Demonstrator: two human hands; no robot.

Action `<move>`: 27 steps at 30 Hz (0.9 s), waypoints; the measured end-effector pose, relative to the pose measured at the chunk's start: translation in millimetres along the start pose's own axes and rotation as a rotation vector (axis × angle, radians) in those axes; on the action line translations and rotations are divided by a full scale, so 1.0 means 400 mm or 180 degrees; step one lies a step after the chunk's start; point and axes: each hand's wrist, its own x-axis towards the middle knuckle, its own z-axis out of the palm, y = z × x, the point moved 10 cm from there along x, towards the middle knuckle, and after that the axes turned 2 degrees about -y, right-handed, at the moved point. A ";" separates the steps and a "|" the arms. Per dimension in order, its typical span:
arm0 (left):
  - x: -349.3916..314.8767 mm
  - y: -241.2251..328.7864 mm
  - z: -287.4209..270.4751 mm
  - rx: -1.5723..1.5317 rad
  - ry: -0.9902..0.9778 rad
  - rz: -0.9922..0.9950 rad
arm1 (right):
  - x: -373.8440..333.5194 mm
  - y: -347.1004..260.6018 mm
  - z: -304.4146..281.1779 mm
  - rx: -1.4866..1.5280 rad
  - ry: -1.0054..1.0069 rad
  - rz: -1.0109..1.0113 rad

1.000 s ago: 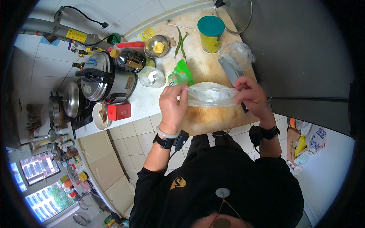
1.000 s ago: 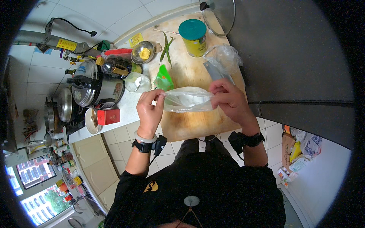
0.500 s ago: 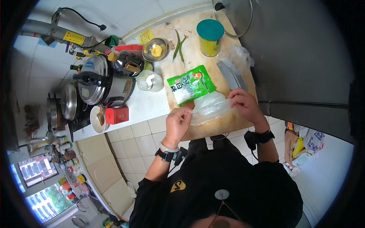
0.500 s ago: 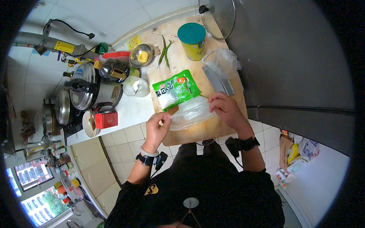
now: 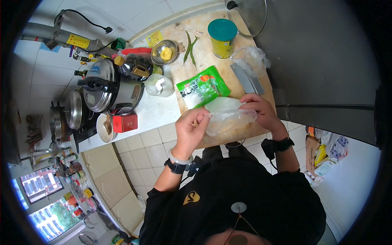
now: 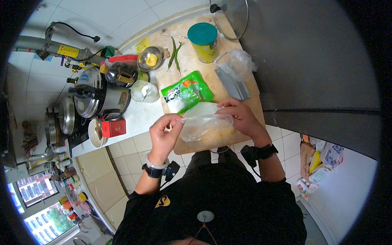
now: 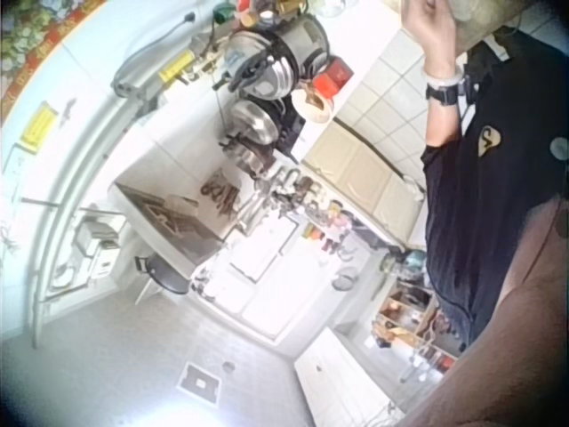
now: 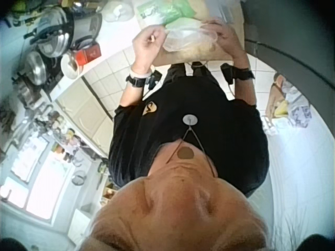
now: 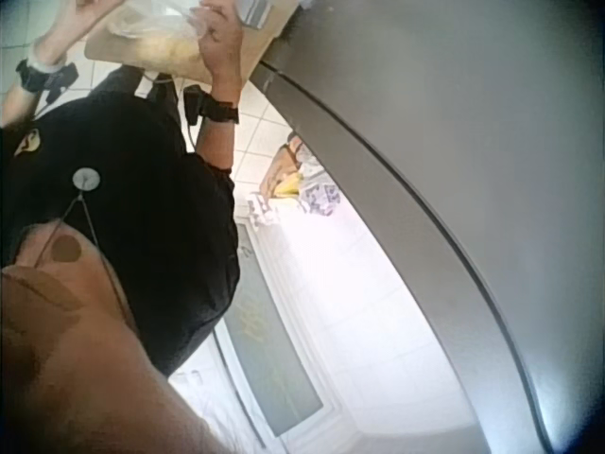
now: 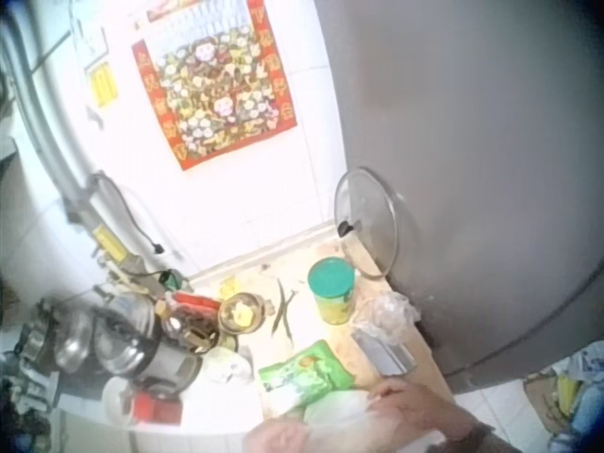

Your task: The person organizes food packaging on a kitchen counter, by picking up a yellow bag and placing it into a clear plastic bag, then gathering other plastic bags and moving items into a cabinet.

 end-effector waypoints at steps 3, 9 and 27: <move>-0.011 0.053 -0.022 -0.0151 -0.0001 0.0129 | -0.001 -0.089 -0.035 -0.0069 0.0061 -0.0143; -0.030 -0.140 0.064 -0.0054 -0.0311 -0.0677 | -0.043 0.105 0.037 -0.0289 0.0108 -0.0011; 0.007 -0.134 0.156 -0.1083 -0.0629 -0.0368 | -0.015 0.123 0.119 0.1426 0.0150 -0.0196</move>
